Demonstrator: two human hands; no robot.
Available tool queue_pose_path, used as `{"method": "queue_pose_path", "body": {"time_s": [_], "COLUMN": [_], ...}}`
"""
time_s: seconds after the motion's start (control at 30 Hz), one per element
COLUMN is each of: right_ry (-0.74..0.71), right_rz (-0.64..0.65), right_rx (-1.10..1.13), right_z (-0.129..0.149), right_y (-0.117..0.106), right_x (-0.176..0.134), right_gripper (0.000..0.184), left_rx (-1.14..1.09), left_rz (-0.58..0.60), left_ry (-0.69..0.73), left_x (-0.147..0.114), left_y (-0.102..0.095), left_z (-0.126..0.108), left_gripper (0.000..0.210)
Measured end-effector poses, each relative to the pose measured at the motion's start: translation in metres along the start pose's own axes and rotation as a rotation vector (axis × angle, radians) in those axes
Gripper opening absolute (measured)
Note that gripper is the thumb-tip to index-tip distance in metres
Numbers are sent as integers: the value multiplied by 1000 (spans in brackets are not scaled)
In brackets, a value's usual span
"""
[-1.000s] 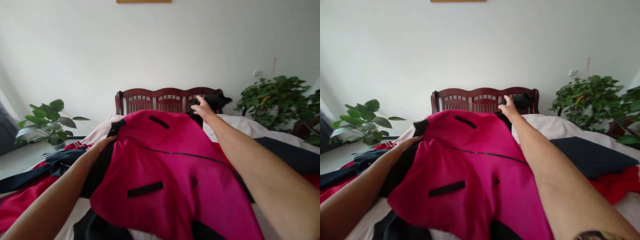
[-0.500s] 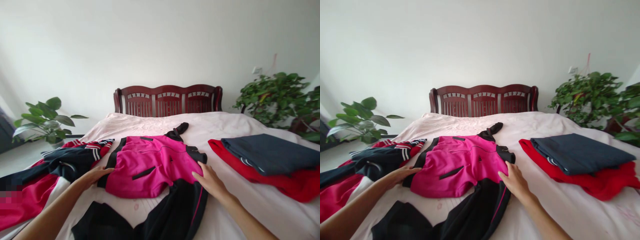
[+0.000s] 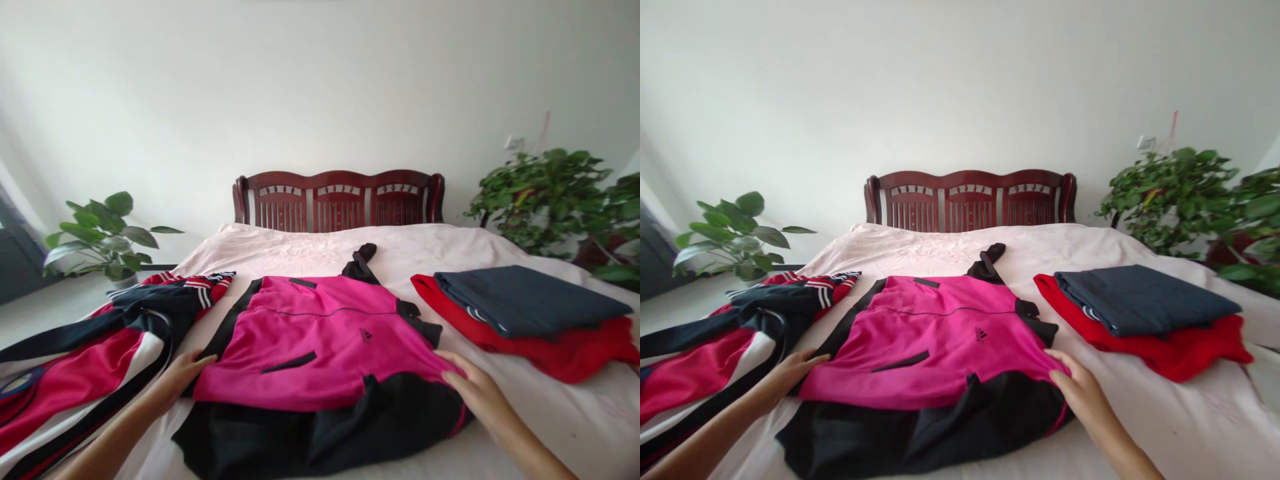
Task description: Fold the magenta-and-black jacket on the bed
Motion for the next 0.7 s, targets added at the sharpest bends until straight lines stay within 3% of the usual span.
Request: {"method": "queue_pose_path", "body": {"time_s": [0.07, 0.1, 0.17, 0.23, 0.3, 0.37, 0.4, 0.47, 0.57, 0.6, 0.7], "right_ry": [-48, -108, -306, -589, -875, -1084, -1134, -1121, -956, -893, -589], "right_rz": [4, -56, -230, -284, -115, 120, 179, 157, 129, 189, 478], "right_rx": [-166, -256, -424, -530, -596, -663, -693, -718, -692, -666, -496], "right_z": [-16, -16, 3, 36, 63, 74, 75, 72, 71, 75, 92], "right_y": [-3, -5, -10, -2, 24, 59, 76, 105, 134, 138, 132], "right_x": [-15, -25, -52, -89, -129, -163, -173, -179, -167, -162, -151], "right_gripper": [52, 53, 50, 38, 29, 38, 45, 48, 14, 9, 21], "left_rx": [49, 43, -33, -129, -210, -272, -288, -290, -258, -237, -136], "left_rz": [-6, -16, -14, 17, 49, 70, 68, 52, -6, -38, -83], "left_ry": [-14, -45, -128, -186, -209, -206, -195, -161, -108, -102, -78], "left_x": [-9, -14, -22, -29, -34, -38, -39, -40, -40, -41, -42], "left_y": [2, 2, 4, 6, 8, 10, 11, 14, 14, 12, -2], "left_z": [2, 1, -2, -6, -8, -9, -9, -7, -6, -5, 0], "left_gripper": [44, 45, 51, 59, 63, 63, 62, 61, 57, 54, 45]}}
Point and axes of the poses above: each hand's wrist, its own x-axis towards the middle knuckle, its own y-axis out of the palm, z = x × y, the point moved 5 cm from there along x, towards the middle knuckle, and after that the axes turned 11 degrees about y, right-handed, at the moved point
